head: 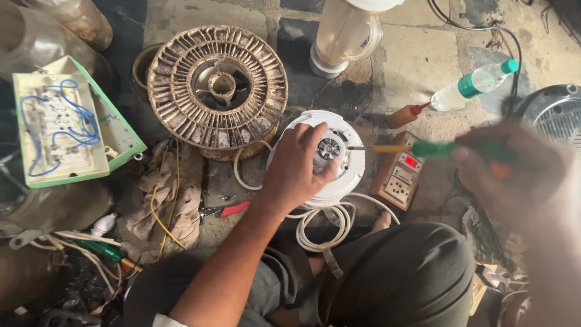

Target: The person sits on the floor and repairs a white electrical appliance, likely a fan motor. They use a screwdriver to remove screws from the casing and then use pliers to adjust internal components and wires.

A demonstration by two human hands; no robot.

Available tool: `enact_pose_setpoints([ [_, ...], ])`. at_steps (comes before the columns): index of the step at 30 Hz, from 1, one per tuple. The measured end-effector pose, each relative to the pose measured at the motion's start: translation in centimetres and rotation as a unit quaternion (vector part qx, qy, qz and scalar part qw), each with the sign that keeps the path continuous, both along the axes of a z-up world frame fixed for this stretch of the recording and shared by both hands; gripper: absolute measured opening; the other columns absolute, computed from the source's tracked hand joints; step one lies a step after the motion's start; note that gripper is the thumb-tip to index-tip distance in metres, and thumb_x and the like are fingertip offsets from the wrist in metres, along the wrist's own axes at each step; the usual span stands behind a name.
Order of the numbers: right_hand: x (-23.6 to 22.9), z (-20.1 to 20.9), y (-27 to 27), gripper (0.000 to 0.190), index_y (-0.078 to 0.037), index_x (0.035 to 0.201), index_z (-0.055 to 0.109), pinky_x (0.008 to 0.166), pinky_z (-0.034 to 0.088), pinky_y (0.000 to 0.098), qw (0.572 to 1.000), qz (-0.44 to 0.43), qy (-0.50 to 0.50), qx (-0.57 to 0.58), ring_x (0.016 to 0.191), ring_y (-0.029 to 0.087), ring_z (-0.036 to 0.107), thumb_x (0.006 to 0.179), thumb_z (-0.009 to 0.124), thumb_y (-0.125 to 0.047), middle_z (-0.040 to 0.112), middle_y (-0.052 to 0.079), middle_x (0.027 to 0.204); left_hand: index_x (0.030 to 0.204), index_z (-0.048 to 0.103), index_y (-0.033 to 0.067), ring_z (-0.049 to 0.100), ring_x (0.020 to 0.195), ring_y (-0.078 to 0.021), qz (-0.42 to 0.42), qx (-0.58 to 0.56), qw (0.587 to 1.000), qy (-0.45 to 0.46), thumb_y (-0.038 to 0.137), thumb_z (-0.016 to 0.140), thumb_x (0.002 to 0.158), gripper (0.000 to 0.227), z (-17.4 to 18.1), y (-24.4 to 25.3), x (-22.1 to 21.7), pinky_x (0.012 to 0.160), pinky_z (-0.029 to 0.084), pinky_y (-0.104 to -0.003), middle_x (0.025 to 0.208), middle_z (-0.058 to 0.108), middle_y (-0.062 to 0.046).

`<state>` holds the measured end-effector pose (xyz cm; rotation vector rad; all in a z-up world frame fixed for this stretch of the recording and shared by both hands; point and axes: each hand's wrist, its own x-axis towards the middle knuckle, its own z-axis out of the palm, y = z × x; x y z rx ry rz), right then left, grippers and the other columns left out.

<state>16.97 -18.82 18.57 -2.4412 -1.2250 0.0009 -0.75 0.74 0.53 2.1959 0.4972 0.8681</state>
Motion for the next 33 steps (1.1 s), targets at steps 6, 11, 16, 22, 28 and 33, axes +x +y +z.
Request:
enact_pose_setpoints([
  [6, -3.4, -10.5, -6.7, 0.02, 0.005, 0.116, 0.067, 0.071, 0.058, 0.0256, 0.906, -0.091, 0.302, 0.283, 0.08, 0.014, 0.071, 0.099, 0.07, -0.006, 0.072, 0.009, 0.098, 0.139, 0.056, 0.0012, 0.056, 0.125, -0.0422, -0.035, 0.004, 0.999, 0.034, 0.024, 0.072, 0.09, 0.057, 0.6, 0.0, -0.7, 0.108, 0.046, -0.049, 0.134, 0.058, -0.023],
  [11, -5.0, -13.7, -7.1, 0.023, 0.002, 0.114, 0.074, 0.06, 0.047, 0.0241, 0.869, -0.124, 0.386, 0.284, 0.066, 0.01, 0.059, 0.101, 0.067, -0.016, 0.066, 0.006, 0.08, 0.139, 0.054, 0.0026, 0.052, 0.129, -0.0425, -0.032, -0.005, 0.996, 0.079, 0.023, 0.078, 0.08, 0.067, 1.8, -0.5, -0.4, 0.108, 0.044, -0.047, 0.137, 0.054, -0.024],
  [16, -4.3, -14.0, -7.7, 0.028, -0.005, 0.113, 0.077, 0.057, 0.049, 0.0335, 0.942, -0.074, 0.31, 0.103, 0.062, 0.02, 0.062, 0.094, 0.071, -0.024, 0.072, 0.012, 0.078, 0.14, 0.052, 0.0049, 0.052, 0.131, -0.0388, -0.031, -0.009, 0.992, 0.125, 0.026, 0.085, 0.076, 0.075, 2.9, -1.0, -0.3, 0.107, 0.045, -0.044, 0.14, 0.054, -0.02],
  [22, -7.0, -17.0, -6.1, 0.031, -0.007, 0.115, 0.07, 0.077, 0.054, 0.0492, 0.977, 0.004, 0.211, 0.032, 0.086, 0.045, 0.069, 0.096, 0.064, -0.031, 0.073, 0.022, 0.086, 0.139, 0.053, 0.0089, 0.055, 0.128, -0.0379, -0.017, 0.027, 0.987, 0.155, 0.027, 0.083, 0.082, 0.068, 3.7, -1.4, 0.0, 0.104, 0.046, -0.045, 0.137, 0.058, -0.017],
  [28, -6.1, -19.6, -6.4, 0.028, -0.008, 0.115, 0.059, 0.087, 0.046, 0.0587, 0.985, 0.037, 0.169, 0.026, 0.091, 0.044, 0.069, 0.097, 0.058, -0.031, 0.075, 0.018, 0.089, 0.141, 0.053, 0.0087, 0.057, 0.125, -0.0387, -0.017, 0.018, 0.983, 0.18, 0.023, 0.078, 0.085, 0.063, 3.8, -1.7, -0.2, 0.101, 0.048, -0.045, 0.134, 0.059, -0.018],
  [33, -6.4, -21.1, -6.8, 0.026, -0.007, 0.114, 0.051, 0.074, 0.051, 0.0559, 0.988, 0.049, 0.141, 0.042, 0.085, 0.045, 0.068, 0.1, 0.058, -0.028, 0.071, 0.021, 0.086, 0.144, 0.05, 0.0065, 0.054, 0.129, -0.0391, -0.013, 0.038, 0.984, 0.176, 0.024, 0.079, 0.085, 0.068, 3.4, -2.0, 0.2, 0.105, 0.046, -0.047, 0.138, 0.056, -0.019],
])
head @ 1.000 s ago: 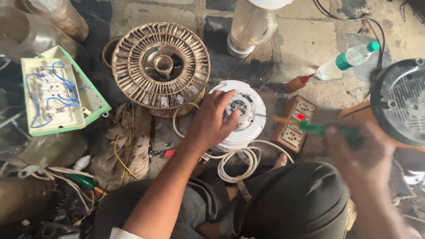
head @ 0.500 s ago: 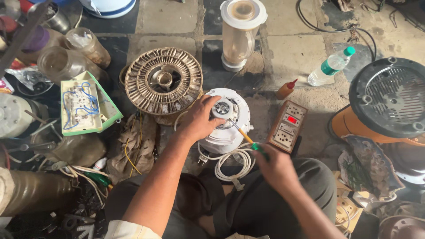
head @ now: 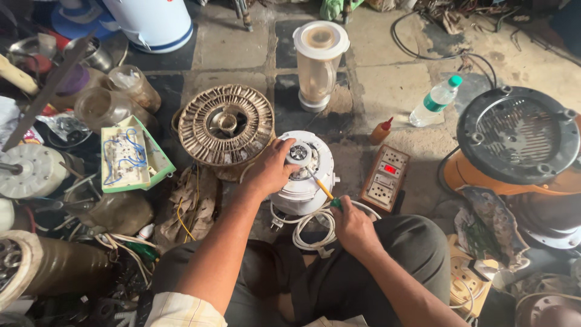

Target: The person sits on the floor and repairs a white electrical appliance, likely a fan motor. They use a screwdriver to remove screws from the casing and then use pliers to adjust internal components and wires.

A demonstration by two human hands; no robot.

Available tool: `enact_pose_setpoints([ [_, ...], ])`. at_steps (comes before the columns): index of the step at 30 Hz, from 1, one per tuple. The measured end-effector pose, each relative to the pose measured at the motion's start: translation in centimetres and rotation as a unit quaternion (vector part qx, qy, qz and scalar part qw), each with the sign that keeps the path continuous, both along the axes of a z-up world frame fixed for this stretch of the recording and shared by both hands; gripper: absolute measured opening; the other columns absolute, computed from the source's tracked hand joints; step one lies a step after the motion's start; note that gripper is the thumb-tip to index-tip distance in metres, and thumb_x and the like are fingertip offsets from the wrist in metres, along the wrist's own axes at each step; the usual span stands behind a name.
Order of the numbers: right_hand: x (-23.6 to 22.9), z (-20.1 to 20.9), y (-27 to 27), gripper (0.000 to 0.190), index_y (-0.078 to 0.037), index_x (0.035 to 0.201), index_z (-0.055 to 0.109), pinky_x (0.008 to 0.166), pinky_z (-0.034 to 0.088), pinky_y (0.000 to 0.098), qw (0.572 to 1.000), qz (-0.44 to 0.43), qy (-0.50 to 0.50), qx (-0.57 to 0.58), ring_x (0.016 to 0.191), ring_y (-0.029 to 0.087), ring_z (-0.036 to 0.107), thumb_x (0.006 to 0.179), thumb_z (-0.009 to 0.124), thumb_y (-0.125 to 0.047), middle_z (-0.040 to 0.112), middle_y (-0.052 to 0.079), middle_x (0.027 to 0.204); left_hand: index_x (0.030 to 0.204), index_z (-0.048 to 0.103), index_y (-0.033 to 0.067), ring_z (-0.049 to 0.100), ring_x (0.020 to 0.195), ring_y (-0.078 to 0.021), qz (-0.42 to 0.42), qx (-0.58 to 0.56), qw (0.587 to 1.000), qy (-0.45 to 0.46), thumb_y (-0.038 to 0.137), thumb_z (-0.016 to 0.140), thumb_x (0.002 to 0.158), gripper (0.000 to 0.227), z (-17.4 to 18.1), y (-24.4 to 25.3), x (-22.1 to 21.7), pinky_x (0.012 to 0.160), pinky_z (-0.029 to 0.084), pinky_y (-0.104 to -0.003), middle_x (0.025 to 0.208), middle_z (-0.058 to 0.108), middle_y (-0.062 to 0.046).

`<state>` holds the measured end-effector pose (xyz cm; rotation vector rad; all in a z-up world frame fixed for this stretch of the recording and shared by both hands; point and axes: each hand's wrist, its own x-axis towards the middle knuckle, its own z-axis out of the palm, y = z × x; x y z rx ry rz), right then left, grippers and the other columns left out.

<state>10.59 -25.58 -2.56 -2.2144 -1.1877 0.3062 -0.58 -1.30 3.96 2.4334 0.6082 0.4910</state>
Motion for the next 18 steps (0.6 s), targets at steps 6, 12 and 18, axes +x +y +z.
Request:
enact_pose_setpoints([
  [6, 0.2, -0.4, -0.1, 0.029, -0.003, 0.116, 0.049, 0.069, 0.052, 0.0545, 0.999, 0.023, -0.017, 0.045, 0.081, 0.046, 0.067, 0.098, 0.059, -0.023, 0.069, 0.024, 0.085, 0.143, 0.052, 0.012, 0.049, 0.132, -0.0385, 0.06, -0.013, 0.992, 0.114, 0.044, 0.091, 0.066, 0.092, 2.0, -0.7, 1.6, 0.107, 0.043, -0.046, 0.139, 0.052, -0.019],
  [12, 0.3, -0.1, -0.3, 0.023, -0.005, 0.109, 0.047, 0.07, 0.051, 0.0548, 0.999, 0.039, -0.002, 0.036, 0.08, 0.045, 0.067, 0.099, 0.058, -0.022, 0.069, 0.022, 0.082, 0.14, 0.056, 0.0137, 0.056, 0.129, -0.0409, 0.057, -0.004, 0.989, 0.139, 0.046, 0.087, 0.072, 0.081, 2.4, -0.3, 2.2, 0.108, 0.046, -0.047, 0.14, 0.054, -0.022],
  [18, -0.2, 2.4, -0.7, 0.031, -0.003, 0.115, 0.048, 0.067, 0.052, 0.0554, 0.999, 0.037, -0.018, 0.028, 0.078, 0.046, 0.067, 0.098, 0.059, -0.026, 0.069, 0.024, 0.081, 0.141, 0.055, 0.0139, 0.054, 0.127, -0.0454, 0.064, -0.003, 0.989, 0.131, 0.043, 0.085, 0.076, 0.078, 2.9, -1.1, 1.7, 0.106, 0.045, -0.05, 0.144, 0.051, -0.019],
])
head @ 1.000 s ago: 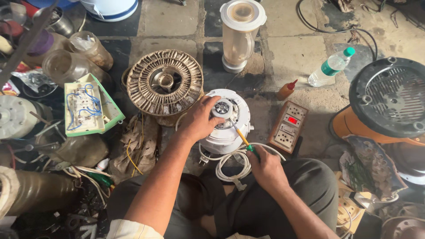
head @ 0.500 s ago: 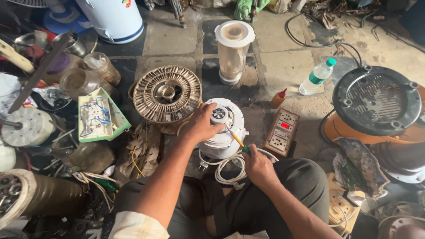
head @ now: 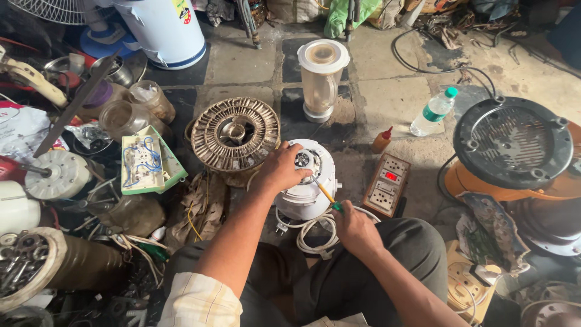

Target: The person sits on the floor and repairs a white electrical appliance, likely a fan motor. They use a screwdriver to remove screws from the casing and then use pliers to adjust internal components and wires.

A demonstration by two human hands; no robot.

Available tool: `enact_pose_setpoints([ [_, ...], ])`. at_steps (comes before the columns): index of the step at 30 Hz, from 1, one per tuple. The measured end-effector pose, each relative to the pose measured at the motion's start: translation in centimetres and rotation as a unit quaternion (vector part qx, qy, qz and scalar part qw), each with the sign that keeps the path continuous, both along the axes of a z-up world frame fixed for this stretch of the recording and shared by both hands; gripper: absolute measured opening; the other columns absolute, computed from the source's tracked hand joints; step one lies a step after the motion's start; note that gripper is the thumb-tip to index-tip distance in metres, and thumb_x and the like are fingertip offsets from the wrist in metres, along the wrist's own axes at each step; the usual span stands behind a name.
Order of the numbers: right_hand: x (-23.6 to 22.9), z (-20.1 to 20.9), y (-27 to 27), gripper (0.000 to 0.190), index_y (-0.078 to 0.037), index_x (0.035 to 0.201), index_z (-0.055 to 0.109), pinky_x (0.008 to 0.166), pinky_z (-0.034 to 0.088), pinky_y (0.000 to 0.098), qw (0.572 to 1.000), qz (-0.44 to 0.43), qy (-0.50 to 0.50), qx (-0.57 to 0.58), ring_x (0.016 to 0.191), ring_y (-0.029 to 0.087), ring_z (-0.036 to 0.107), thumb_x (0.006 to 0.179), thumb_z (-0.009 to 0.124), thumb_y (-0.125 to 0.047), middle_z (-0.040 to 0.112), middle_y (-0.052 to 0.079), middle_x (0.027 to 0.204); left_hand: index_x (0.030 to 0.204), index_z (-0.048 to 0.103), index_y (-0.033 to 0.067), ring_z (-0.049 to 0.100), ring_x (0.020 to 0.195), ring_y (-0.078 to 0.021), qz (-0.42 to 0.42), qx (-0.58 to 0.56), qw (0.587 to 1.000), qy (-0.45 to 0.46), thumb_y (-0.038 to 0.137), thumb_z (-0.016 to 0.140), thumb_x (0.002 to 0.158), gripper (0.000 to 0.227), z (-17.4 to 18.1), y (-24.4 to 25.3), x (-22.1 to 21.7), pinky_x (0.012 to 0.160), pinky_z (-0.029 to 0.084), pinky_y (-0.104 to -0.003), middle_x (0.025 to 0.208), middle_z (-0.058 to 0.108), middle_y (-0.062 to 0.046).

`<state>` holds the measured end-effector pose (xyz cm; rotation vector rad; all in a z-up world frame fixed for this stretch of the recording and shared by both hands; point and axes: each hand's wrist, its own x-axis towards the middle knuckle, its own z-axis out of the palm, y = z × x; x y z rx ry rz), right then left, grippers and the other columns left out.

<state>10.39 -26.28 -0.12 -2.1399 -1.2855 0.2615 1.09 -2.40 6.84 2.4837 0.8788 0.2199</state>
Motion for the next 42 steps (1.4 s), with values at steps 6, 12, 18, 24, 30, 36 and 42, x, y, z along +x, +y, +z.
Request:
enact_pose_setpoints([
  [6, 0.9, 3.3, 0.8, 0.03, -0.003, 0.11, 0.058, 0.068, 0.053, 0.0546, 0.999, -0.01, -0.024, 0.022, 0.078, 0.046, 0.068, 0.097, 0.06, -0.03, 0.069, 0.024, 0.078, 0.14, 0.055, 0.0138, 0.056, 0.124, -0.0447, -0.005, 0.0, 1.0, 0.004, 0.043, 0.085, 0.076, 0.077, 0.4, -0.2, 0.1, 0.104, 0.046, -0.051, 0.142, 0.052, -0.016],
  [12, 1.5, 5.0, 1.5, 0.039, -0.007, 0.099, 0.067, 0.075, 0.053, 0.0548, 0.996, -0.064, 0.026, -0.064, 0.083, 0.045, 0.068, 0.095, 0.057, -0.044, 0.071, 0.023, 0.081, 0.143, 0.054, 0.0152, 0.057, 0.124, -0.0435, -0.006, -0.003, 1.0, 0.025, 0.044, 0.084, 0.077, 0.078, 0.5, -0.1, 0.2, 0.104, 0.047, -0.051, 0.142, 0.052, -0.015],
  [18, 2.4, 3.3, 3.2, 0.065, -0.004, 0.099, 0.074, 0.087, 0.054, 0.0515, 0.976, -0.096, 0.129, -0.149, 0.09, 0.043, 0.072, 0.098, 0.047, -0.062, 0.073, 0.027, 0.085, 0.144, 0.051, 0.0163, 0.055, 0.125, -0.0438, -0.001, 0.001, 0.999, 0.036, 0.044, 0.084, 0.078, 0.079, 0.5, 0.0, 0.4, 0.104, 0.046, -0.051, 0.145, 0.049, -0.016],
  [24, 3.4, 2.5, 4.1, 0.075, -0.005, 0.111, 0.075, 0.092, 0.054, 0.05, 0.961, -0.115, 0.157, -0.198, 0.102, 0.041, 0.071, 0.094, 0.044, -0.071, 0.074, 0.026, 0.095, 0.145, 0.051, 0.0179, 0.054, 0.128, -0.0434, 0.002, -0.002, 0.999, 0.05, 0.044, 0.082, 0.081, 0.076, 0.8, -0.3, 0.2, 0.106, 0.045, -0.051, 0.146, 0.049, -0.017],
  [30, 3.3, 1.9, 4.2, 0.081, -0.001, 0.101, 0.078, 0.091, 0.056, 0.05, 0.967, -0.106, 0.132, -0.189, 0.099, 0.043, 0.072, 0.095, 0.04, -0.073, 0.074, 0.027, 0.089, 0.144, 0.05, 0.0178, 0.053, 0.129, -0.0436, -0.007, 0.003, 0.999, 0.048, 0.043, 0.082, 0.081, 0.075, 1.2, -0.3, 0.3, 0.108, 0.042, -0.051, 0.144, 0.051, -0.018],
  [36, 4.1, 1.1, 4.5, 0.078, -0.001, 0.099, 0.075, 0.089, 0.054, 0.0514, 0.962, -0.099, 0.154, -0.201, 0.097, 0.043, 0.071, 0.097, 0.041, -0.071, 0.073, 0.028, 0.086, 0.142, 0.05, 0.0158, 0.053, 0.128, -0.0434, -0.013, 0.013, 0.999, 0.037, 0.041, 0.084, 0.079, 0.076, 1.0, -0.2, 0.4, 0.107, 0.042, -0.051, 0.142, 0.053, -0.02],
  [42, 4.6, 0.9, 4.0, 0.076, -0.001, 0.092, 0.077, 0.083, 0.055, 0.0512, 0.975, -0.068, 0.133, -0.163, 0.086, 0.043, 0.073, 0.096, 0.042, -0.068, 0.072, 0.025, 0.077, 0.14, 0.053, 0.0151, 0.058, 0.123, -0.044, -0.022, 0.018, 0.999, 0.022, 0.038, 0.084, 0.079, 0.072, 1.1, -0.3, 0.1, 0.103, 0.047, -0.051, 0.137, 0.058, -0.02],
])
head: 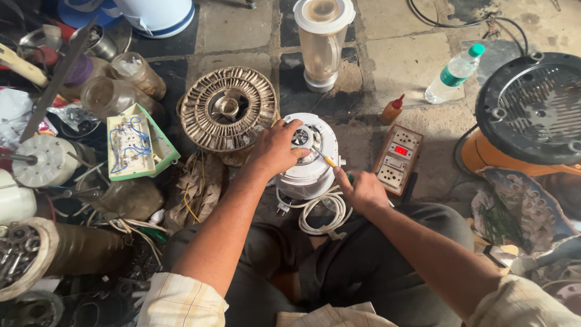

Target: The person sits on the floor and repairs a white electrical appliance, likely a fan motor. They use a screwdriver to remove screws from the casing and then use pliers to adjust internal components and wires.

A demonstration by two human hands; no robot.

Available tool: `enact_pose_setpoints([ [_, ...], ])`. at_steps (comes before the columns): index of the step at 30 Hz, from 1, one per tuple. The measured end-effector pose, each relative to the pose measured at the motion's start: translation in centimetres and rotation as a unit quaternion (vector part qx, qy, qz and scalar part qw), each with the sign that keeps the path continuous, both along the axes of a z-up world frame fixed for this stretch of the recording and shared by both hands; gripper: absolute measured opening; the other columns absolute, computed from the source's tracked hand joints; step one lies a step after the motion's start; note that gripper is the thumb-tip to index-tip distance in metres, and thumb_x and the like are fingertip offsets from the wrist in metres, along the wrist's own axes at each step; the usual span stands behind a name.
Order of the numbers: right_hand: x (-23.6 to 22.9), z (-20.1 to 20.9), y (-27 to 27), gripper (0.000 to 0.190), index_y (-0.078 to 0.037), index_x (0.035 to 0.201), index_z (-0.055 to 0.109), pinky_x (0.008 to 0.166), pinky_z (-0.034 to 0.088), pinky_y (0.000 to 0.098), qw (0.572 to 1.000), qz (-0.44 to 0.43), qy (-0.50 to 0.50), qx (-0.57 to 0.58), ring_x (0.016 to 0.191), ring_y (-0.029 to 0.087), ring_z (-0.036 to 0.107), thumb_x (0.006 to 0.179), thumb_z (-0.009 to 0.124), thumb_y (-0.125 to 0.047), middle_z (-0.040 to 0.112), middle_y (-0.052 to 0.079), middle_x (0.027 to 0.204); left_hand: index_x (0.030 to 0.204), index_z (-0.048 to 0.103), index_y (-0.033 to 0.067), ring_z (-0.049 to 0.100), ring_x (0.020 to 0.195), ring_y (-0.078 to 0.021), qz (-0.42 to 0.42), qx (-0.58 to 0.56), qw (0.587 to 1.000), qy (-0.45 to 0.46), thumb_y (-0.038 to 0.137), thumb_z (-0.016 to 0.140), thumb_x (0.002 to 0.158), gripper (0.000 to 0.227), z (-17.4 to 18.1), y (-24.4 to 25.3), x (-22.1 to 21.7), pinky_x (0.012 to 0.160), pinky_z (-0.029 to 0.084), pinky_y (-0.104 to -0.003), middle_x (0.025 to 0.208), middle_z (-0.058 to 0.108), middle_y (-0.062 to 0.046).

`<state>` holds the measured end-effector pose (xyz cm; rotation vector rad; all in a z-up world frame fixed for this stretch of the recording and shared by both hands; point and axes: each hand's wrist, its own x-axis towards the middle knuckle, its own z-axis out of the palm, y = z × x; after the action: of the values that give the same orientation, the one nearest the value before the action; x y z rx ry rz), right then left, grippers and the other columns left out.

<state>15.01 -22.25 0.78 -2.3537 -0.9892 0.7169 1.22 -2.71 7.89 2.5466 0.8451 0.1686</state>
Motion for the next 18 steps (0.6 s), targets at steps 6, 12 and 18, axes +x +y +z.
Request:
enact_pose_setpoints([
  [6, 0.9, -1.3, -0.5, 0.075, -0.001, 0.086, 0.075, 0.079, 0.057, 0.0508, 1.0, 0.013, 0.0, -0.001, 0.078, 0.041, 0.073, 0.098, 0.044, -0.068, 0.071, 0.024, 0.072, 0.144, 0.05, 0.0176, 0.054, 0.125, -0.0447, 0.012, -0.008, 1.0, 0.02, 0.037, 0.082, 0.082, 0.073, -0.2, -0.2, 0.4, 0.104, 0.045, -0.053, 0.142, 0.053, -0.019],
  [12, 0.3, -7.2, 2.8, 0.071, 0.004, 0.09, 0.071, 0.086, 0.052, 0.0491, 0.978, -0.067, 0.101, 0.172, 0.086, 0.043, 0.071, 0.101, 0.046, -0.061, 0.071, 0.029, 0.077, 0.144, 0.05, 0.0153, 0.048, 0.129, -0.0462, 0.012, 0.031, 0.999, 0.019, 0.039, 0.082, 0.085, 0.072, -0.1, -0.3, 1.0, 0.105, 0.039, -0.057, 0.144, 0.048, -0.023],
  [18, 0.0, -6.8, 2.0, 0.063, 0.001, 0.101, 0.071, 0.082, 0.049, 0.0494, 0.981, -0.053, 0.089, 0.161, 0.085, 0.042, 0.063, 0.101, 0.046, -0.057, 0.069, 0.027, 0.081, 0.142, 0.053, 0.0072, 0.054, 0.13, -0.04, -0.01, 0.01, 0.998, -0.064, 0.035, 0.08, 0.084, 0.07, -1.5, -0.5, -0.5, 0.104, 0.047, -0.047, 0.138, 0.056, -0.02],
])
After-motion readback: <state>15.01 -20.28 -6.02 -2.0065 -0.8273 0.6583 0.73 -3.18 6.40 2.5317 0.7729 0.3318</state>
